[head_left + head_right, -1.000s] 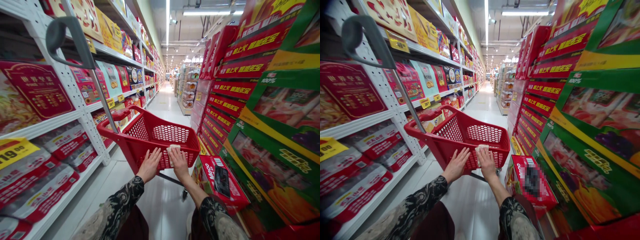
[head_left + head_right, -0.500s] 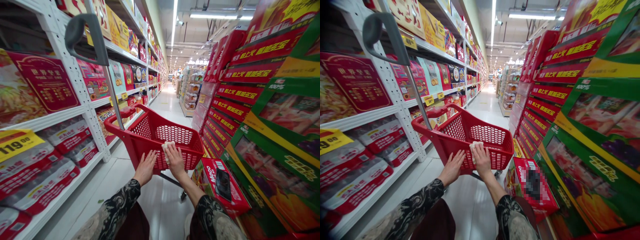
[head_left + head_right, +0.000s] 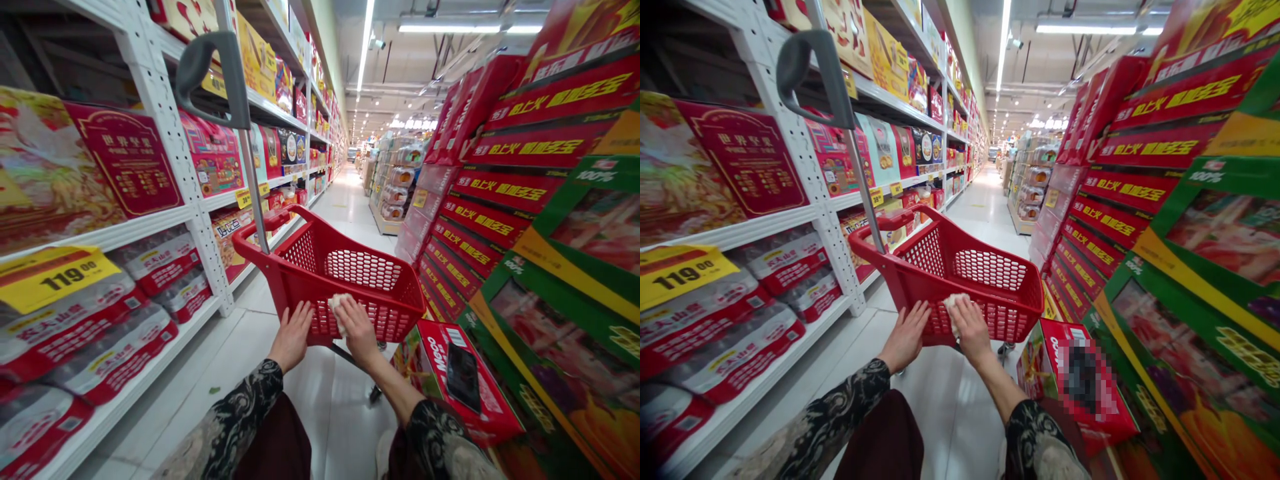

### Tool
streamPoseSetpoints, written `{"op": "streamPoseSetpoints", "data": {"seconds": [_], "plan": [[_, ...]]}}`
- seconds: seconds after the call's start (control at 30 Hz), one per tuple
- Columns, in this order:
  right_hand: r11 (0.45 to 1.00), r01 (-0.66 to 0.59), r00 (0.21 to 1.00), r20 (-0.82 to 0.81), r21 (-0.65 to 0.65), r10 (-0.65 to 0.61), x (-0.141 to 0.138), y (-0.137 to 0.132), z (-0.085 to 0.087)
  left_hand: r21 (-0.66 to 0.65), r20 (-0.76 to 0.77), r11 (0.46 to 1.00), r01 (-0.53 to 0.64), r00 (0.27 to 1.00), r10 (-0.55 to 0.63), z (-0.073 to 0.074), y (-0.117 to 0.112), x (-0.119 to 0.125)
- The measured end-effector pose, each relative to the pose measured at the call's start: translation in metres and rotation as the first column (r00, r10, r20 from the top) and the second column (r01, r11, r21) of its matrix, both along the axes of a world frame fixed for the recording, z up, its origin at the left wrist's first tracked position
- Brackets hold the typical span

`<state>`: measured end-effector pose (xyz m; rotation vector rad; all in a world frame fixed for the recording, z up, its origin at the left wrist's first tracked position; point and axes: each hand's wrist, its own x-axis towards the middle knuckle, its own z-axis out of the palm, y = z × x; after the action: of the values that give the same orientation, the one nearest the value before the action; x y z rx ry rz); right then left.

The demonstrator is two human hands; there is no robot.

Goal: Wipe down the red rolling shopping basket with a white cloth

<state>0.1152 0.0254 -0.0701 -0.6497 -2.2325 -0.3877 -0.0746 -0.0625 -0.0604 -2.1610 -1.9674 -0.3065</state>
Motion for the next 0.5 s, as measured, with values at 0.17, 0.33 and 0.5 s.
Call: {"op": "streamPoseSetpoints", "data": {"seconds": [0.17, 0.33, 0.5], "plan": [[0.997, 0.028, 0.999, -0.034, 0.072, -0.026, -0.026, 0.01, 0.023, 0.013, -0.003, 1.0, -0.029, 1.0, 0.029, 0.007, 0.001, 0.001], [0.999, 0.025, 0.985, 0.169, -0.02, -0.022, -0.022, 0.004, -0.039, 0.01, -0.027, 1.0, -0.003, 1.0, 0.003, 0.003, -0.001, 0.003], [0.999, -0.017, 0.982, 0.189, -0.05, 0.026, -0.017, -0.003, -0.048, 0.014, -0.026, 1.0, -0.003, 1.0, 0.004, 0.005, 0.001, -0.001]]}}
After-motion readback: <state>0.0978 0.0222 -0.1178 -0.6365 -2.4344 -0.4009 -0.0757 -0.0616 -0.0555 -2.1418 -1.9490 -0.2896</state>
